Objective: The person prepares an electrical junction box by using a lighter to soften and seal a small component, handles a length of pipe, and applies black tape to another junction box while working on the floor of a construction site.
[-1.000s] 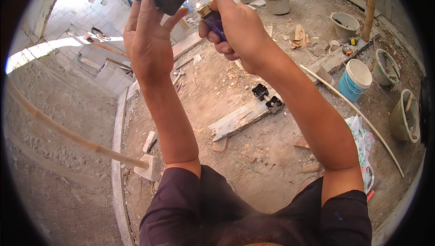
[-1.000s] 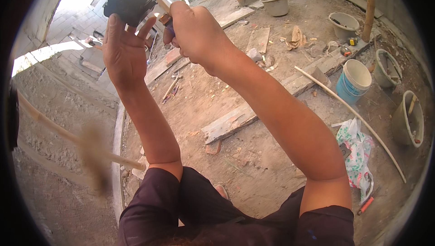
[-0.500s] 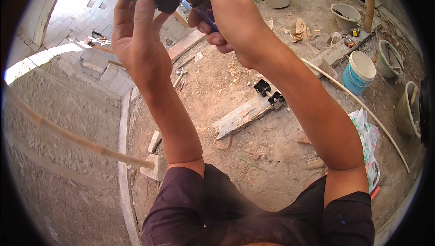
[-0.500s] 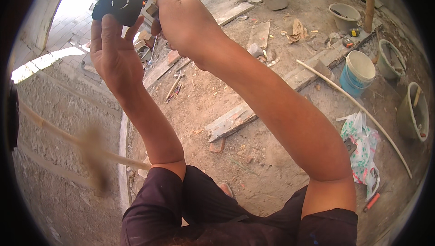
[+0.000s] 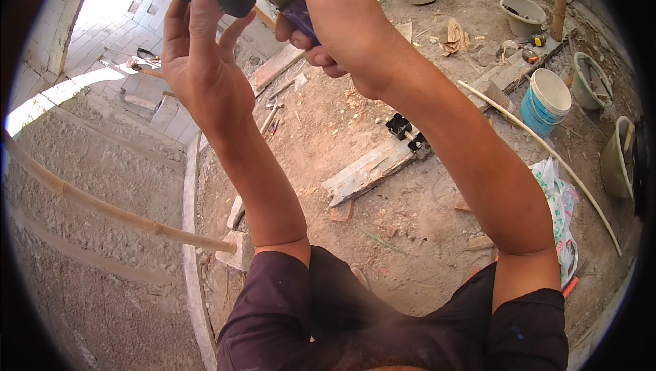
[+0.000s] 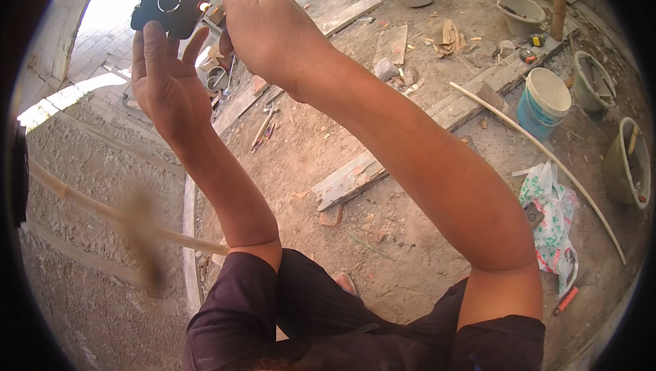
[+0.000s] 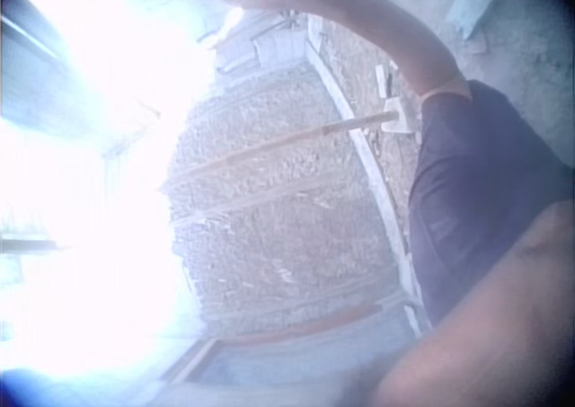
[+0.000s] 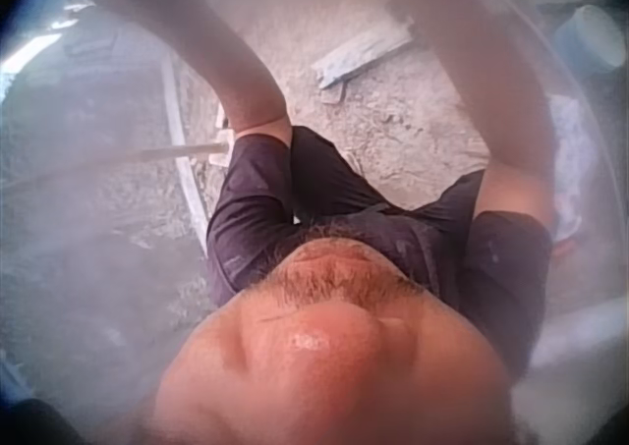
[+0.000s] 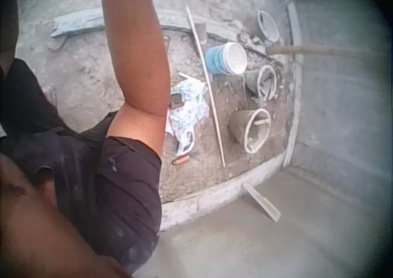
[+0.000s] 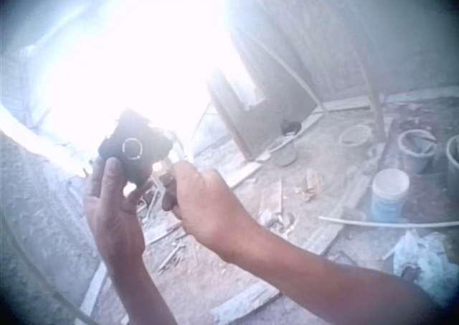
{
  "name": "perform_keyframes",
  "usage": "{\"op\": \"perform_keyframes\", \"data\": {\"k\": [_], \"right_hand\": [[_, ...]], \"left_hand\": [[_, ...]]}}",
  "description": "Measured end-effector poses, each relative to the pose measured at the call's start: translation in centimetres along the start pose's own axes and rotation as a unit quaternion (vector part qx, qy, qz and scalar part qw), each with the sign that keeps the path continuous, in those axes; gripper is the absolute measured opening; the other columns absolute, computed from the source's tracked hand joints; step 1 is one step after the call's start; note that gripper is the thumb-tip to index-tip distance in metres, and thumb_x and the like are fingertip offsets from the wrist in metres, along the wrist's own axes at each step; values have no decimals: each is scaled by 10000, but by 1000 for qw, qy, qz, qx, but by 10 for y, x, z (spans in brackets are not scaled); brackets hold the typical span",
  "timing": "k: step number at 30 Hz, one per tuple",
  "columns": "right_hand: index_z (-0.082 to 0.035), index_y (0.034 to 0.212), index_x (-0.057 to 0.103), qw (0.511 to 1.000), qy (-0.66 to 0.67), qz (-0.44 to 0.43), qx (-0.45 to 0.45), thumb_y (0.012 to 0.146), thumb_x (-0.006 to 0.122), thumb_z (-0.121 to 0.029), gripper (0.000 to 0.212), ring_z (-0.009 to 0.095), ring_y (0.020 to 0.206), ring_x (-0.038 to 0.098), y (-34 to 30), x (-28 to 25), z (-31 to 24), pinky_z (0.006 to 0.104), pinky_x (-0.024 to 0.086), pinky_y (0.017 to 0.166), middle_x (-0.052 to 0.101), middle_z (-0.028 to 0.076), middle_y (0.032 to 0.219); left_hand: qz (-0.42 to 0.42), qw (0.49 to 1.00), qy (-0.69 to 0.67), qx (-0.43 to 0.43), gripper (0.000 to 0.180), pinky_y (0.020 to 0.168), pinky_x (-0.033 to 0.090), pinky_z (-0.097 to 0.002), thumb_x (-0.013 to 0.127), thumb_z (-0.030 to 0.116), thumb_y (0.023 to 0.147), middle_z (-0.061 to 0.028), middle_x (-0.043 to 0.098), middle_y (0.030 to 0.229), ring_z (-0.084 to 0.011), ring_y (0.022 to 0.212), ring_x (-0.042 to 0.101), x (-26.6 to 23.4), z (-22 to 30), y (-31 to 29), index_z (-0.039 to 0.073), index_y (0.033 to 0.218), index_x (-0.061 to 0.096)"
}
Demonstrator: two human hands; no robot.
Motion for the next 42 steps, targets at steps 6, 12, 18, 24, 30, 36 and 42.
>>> {"op": "perform_keyframes", "data": {"k": [6,12,18,24,30,36,42], "right_hand": [[8,669,656,1000,-20,5,4,936,416,-353,509,177,588,503,1,-2,1,353,410,594,562,80,595],[-43,714,613,1000,-16,-4,-16,940,438,-359,426,62,453,382,-4,-2,-3,252,277,414,474,-24,574],[-45,710,614,1000,-15,0,-8,928,457,-351,408,73,456,399,-5,-1,-1,256,295,425,482,-19,577],[16,733,661,1000,-23,-8,-6,950,427,-359,492,184,643,568,-4,-2,-2,357,451,636,640,108,705],[25,779,682,999,-29,-20,15,943,426,-335,472,178,618,551,-5,-2,-2,359,447,610,635,111,710],[22,779,693,998,-46,-20,-38,937,428,-337,474,193,615,559,-2,-1,-4,373,450,610,642,115,718],[20,748,704,998,-51,-20,-34,937,428,-352,501,219,680,601,0,1,-4,379,470,658,655,141,734]], "left_hand": [[3,1000,16,-11,266,843,599,-425,602,191,1012,-130,681,1110,-237,1026,687,2,0,-1,-17,1179,604],[2,1000,17,-7,290,805,607,-396,627,192,998,-122,679,1094,-211,1010,682,2,0,-1,-27,1186,601],[-7,1000,-4,-15,316,746,625,-341,685,205,970,-92,688,1031,-150,953,684,4,1,-1,-32,1166,613],[0,1000,-9,-25,296,746,628,-355,677,198,975,-93,688,1027,-170,958,682,2,-2,-1,-31,1150,612],[3,998,46,-41,330,879,557,-451,571,232,1024,-127,650,1154,-254,1061,639,2,1,-1,-20,1236,592],[3,999,19,-47,322,854,570,-430,604,223,1009,-117,659,1117,-227,1020,639,0,2,0,-20,1220,596],[4,999,-26,-47,272,734,620,-355,672,221,981,-86,686,996,-172,888,664,-1,0,3,-13,1107,615]]}}
Point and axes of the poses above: each hand's wrist, its own y-axis towards the middle knuckle, its own x-axis out of the palm, z = x × y, the point moved 6 cm from there along y, towards the middle knuckle
